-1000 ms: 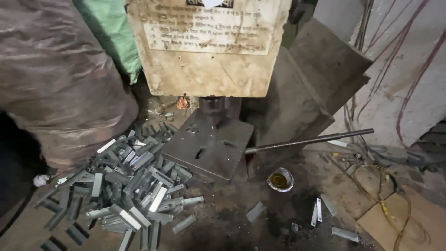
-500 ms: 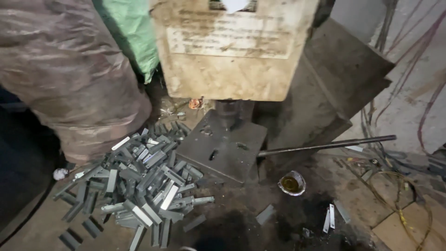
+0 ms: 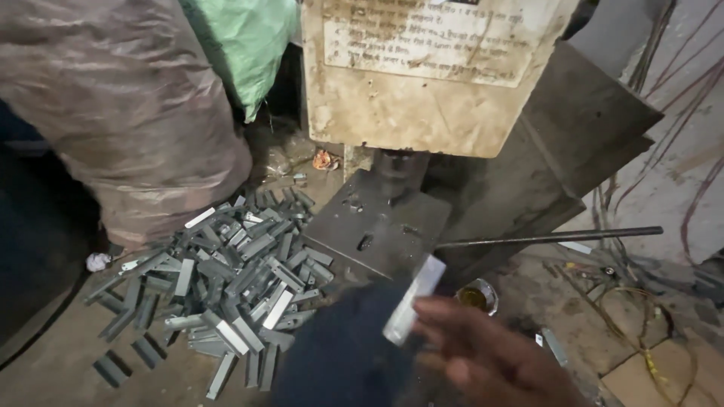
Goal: Manually stamping small metal pieces using a press machine in a workshop.
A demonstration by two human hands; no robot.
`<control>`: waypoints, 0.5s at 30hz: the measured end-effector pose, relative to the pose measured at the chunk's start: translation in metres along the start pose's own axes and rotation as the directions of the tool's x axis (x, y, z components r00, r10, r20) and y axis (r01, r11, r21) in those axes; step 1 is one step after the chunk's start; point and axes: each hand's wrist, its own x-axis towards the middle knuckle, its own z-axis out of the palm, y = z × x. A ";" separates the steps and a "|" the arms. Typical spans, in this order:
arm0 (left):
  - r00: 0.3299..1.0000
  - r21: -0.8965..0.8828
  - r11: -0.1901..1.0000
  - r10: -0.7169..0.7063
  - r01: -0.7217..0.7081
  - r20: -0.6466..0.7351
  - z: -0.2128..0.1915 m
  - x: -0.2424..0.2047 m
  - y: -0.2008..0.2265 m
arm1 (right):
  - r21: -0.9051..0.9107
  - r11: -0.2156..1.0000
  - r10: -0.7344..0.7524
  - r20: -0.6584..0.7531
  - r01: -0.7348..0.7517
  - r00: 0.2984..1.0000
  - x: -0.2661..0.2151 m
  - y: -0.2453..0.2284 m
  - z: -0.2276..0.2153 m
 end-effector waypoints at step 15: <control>0.998 0.349 0.937 0.052 -0.038 -0.032 -0.040 0.160 -0.070 | -0.872 -0.087 -0.407 -0.410 -0.482 0.816 0.039 -0.072 -0.061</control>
